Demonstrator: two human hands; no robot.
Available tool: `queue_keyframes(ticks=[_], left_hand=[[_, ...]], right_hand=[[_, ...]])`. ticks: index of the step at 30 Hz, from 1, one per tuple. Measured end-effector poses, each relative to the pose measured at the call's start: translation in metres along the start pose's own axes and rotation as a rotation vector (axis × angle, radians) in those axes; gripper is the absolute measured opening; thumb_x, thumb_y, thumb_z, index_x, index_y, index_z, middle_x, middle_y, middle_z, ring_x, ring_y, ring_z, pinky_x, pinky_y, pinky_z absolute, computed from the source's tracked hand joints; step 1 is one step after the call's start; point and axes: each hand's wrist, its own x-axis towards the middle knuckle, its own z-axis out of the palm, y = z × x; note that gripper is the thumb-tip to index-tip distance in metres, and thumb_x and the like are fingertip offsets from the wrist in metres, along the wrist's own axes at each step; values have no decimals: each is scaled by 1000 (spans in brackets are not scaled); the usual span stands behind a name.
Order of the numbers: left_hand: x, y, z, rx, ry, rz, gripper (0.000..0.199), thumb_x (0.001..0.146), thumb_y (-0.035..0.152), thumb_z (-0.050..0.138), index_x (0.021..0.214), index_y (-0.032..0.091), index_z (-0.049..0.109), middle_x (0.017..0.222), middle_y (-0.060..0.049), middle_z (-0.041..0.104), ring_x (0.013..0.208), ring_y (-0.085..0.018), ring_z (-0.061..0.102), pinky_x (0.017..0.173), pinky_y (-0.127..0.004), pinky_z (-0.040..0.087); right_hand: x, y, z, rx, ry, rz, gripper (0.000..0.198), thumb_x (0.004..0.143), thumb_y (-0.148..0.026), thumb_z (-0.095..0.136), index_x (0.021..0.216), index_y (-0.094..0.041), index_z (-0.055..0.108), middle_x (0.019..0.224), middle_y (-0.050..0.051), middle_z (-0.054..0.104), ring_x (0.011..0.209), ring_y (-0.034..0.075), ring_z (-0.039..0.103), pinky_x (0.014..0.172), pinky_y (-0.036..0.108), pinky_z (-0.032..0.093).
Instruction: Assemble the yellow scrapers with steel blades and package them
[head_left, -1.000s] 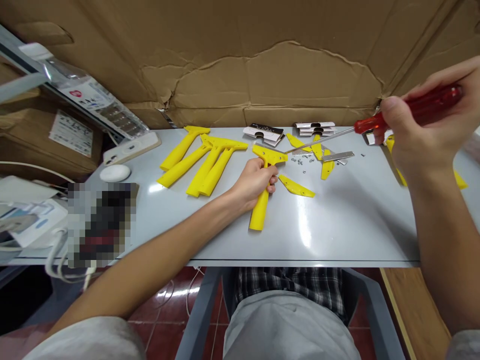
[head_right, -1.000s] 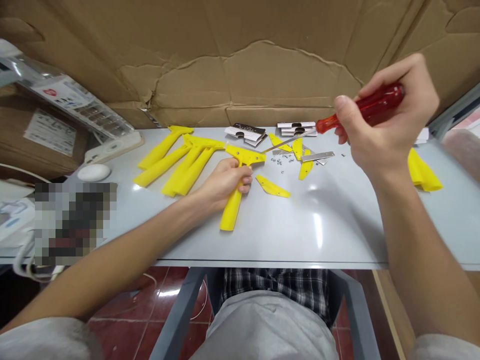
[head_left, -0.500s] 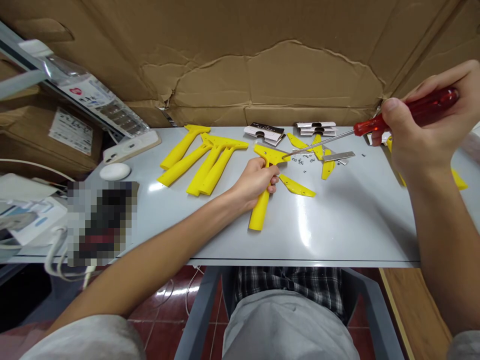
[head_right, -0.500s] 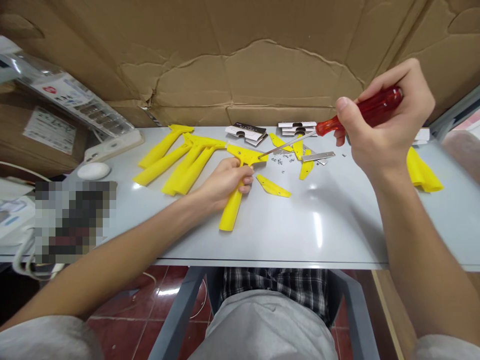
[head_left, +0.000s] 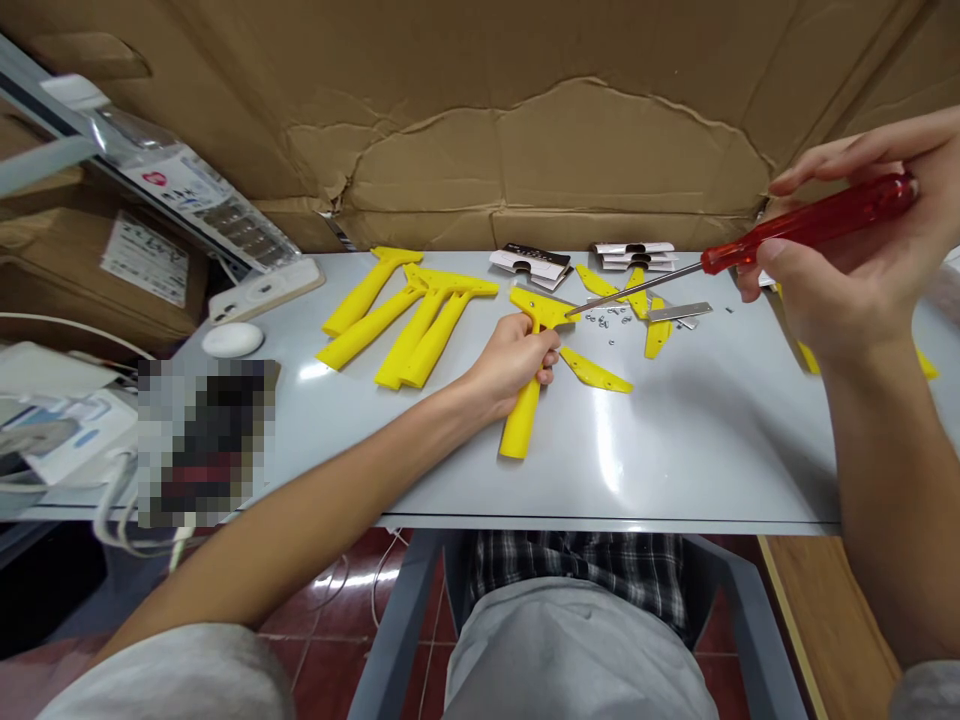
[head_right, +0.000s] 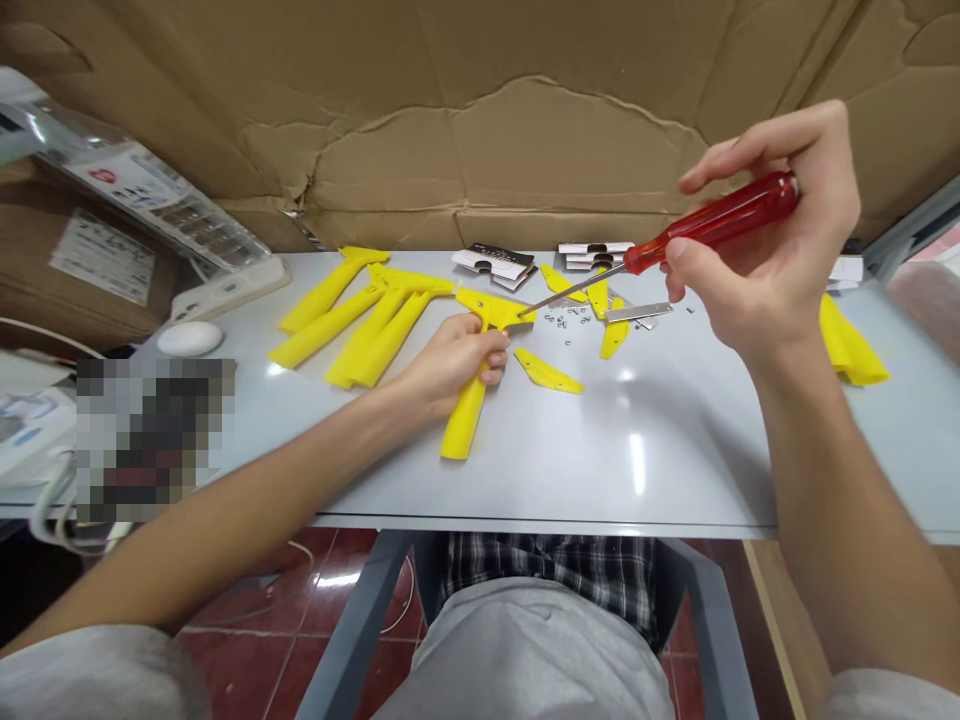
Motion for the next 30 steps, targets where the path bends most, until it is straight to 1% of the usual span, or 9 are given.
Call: queue_keyframes(ticks=[3, 6, 12, 16, 18, 22, 24, 27, 30], left_hand=[[0, 1, 1, 4, 7, -2, 26, 83, -2, 60, 75, 18, 47, 69, 2, 45, 53, -6, 43, 41, -17, 27], [0, 1, 1, -5, 8, -8, 27, 82, -3, 61, 75, 18, 46, 69, 3, 45, 52, -6, 41, 41, -17, 27], [-1, 1, 2, 0, 5, -1, 28, 82, -5, 60, 73, 18, 46, 69, 2, 45, 52, -5, 40, 41, -17, 26], [-1, 1, 2, -5, 16, 8, 30, 81, -5, 62, 71, 18, 46, 67, 3, 44, 52, -6, 41, 40, -17, 27], [-1, 1, 2, -1, 26, 5, 30, 81, -4, 62, 71, 18, 46, 67, 3, 45, 52, -6, 42, 40, -18, 27], [1, 0, 0, 4, 18, 4, 27, 82, -4, 62, 74, 18, 48, 68, 2, 46, 53, -6, 43, 40, -18, 28], [2, -1, -1, -6, 8, 16, 25, 81, -4, 62, 75, 18, 49, 70, 2, 46, 53, -6, 44, 41, -18, 28], [2, -2, 0, -24, 10, 19, 26, 80, -5, 64, 76, 17, 51, 71, 2, 47, 53, -6, 43, 41, -18, 27], [1, -2, 2, -21, 29, 10, 28, 80, -6, 64, 76, 17, 51, 71, 2, 47, 53, -6, 41, 42, -19, 27]], right_hand=[[0, -4, -1, 26, -71, 45, 54, 61, -51, 89, 94, -25, 56, 94, 1, 53, 71, 16, 68, 38, 26, 50], [-1, -4, -1, 43, -101, 24, 49, 64, -43, 91, 95, -24, 57, 81, -2, 51, 63, 17, 68, 36, 26, 49], [-3, -7, -2, -52, -72, 43, 55, 56, -44, 98, 89, -20, 61, 80, -3, 56, 60, 15, 69, 38, 24, 50], [-4, -9, -4, -243, -12, 48, 41, 69, -41, 90, 85, -17, 61, 82, -5, 61, 56, 6, 63, 41, 16, 42], [-4, -6, -6, -280, 6, 16, 38, 72, -43, 87, 84, -17, 61, 79, -5, 63, 61, 7, 64, 46, 17, 44], [-2, -2, -10, -98, -77, 64, 47, 65, -51, 89, 95, -23, 66, 92, 1, 70, 74, 16, 70, 50, 27, 54], [-4, -1, -12, 12, -122, 95, 56, 58, -45, 94, 101, -25, 65, 90, 2, 68, 72, 20, 71, 44, 30, 55], [-10, 1, -15, -29, -91, 79, 52, 57, -33, 95, 99, -24, 65, 81, 0, 61, 69, 23, 73, 40, 30, 54], [-17, 2, -15, -134, -6, 71, 48, 56, -35, 96, 91, -22, 67, 75, -2, 57, 59, 18, 70, 36, 25, 46]])
